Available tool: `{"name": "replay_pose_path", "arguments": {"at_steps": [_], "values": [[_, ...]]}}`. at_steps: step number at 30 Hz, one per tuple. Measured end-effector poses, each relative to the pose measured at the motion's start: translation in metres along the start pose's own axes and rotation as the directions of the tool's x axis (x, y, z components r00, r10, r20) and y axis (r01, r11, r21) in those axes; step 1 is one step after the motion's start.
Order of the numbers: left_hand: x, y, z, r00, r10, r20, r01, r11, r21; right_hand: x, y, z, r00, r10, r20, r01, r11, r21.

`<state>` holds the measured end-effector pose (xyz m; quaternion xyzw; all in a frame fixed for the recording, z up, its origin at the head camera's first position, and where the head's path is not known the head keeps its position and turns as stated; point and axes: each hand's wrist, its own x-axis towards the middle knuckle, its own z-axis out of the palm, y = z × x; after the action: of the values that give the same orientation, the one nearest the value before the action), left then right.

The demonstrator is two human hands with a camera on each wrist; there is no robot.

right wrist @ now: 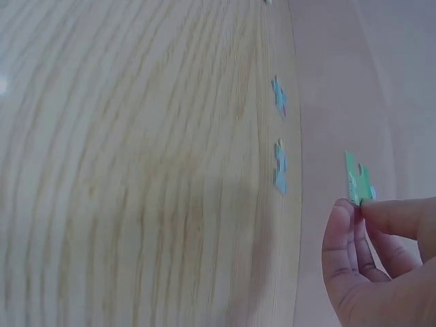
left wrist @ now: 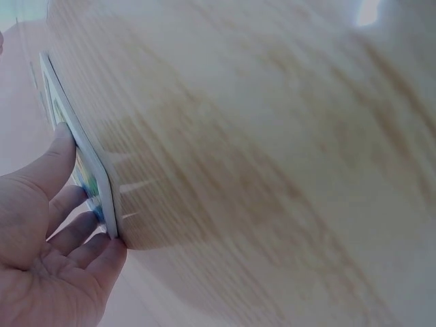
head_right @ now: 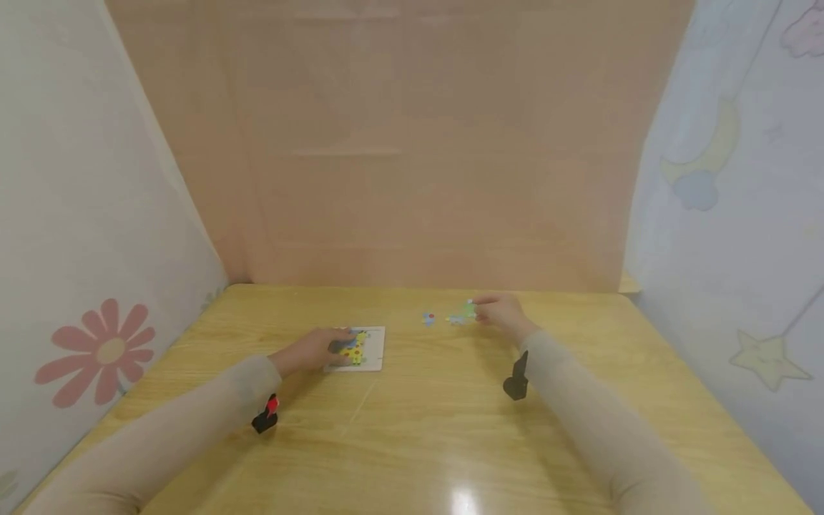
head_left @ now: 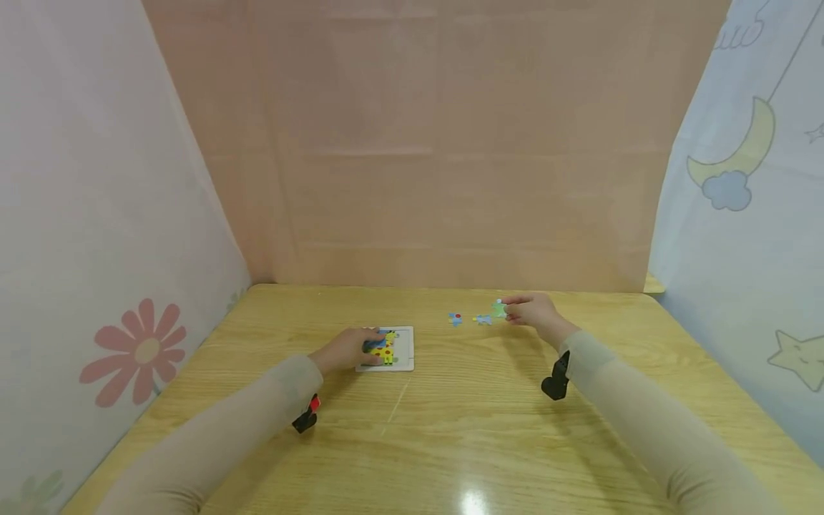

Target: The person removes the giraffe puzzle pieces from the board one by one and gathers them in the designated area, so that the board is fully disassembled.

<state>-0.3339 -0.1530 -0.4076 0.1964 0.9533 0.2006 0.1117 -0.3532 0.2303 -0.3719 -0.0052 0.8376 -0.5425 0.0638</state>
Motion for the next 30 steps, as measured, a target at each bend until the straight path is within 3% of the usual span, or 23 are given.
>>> {"name": "replay_pose_path", "arguments": {"at_steps": [7,14,20,30], "values": [[-0.002,0.001,0.000,1.000,0.019,-0.004,-0.019,1.000,-0.008,0.001,0.005,-0.008,1.000,0.010,-0.022,-0.011,1.000,-0.020],[0.000,-0.001,0.001,1.000,0.010,0.000,-0.010,1.000,-0.006,0.011,0.014,-0.015,0.991,0.104,-0.081,-0.109,0.992,-0.065],[0.000,0.000,0.002,1.000,0.004,-0.005,-0.004,1.000,-0.005,0.020,0.028,-0.023,0.988,0.141,-0.064,-0.147,0.984,-0.097],[-0.002,0.002,0.001,1.000,0.011,-0.010,-0.011,1.000,0.010,0.036,0.039,-0.020,0.977,0.169,-0.127,-0.182,0.979,-0.096]]}}
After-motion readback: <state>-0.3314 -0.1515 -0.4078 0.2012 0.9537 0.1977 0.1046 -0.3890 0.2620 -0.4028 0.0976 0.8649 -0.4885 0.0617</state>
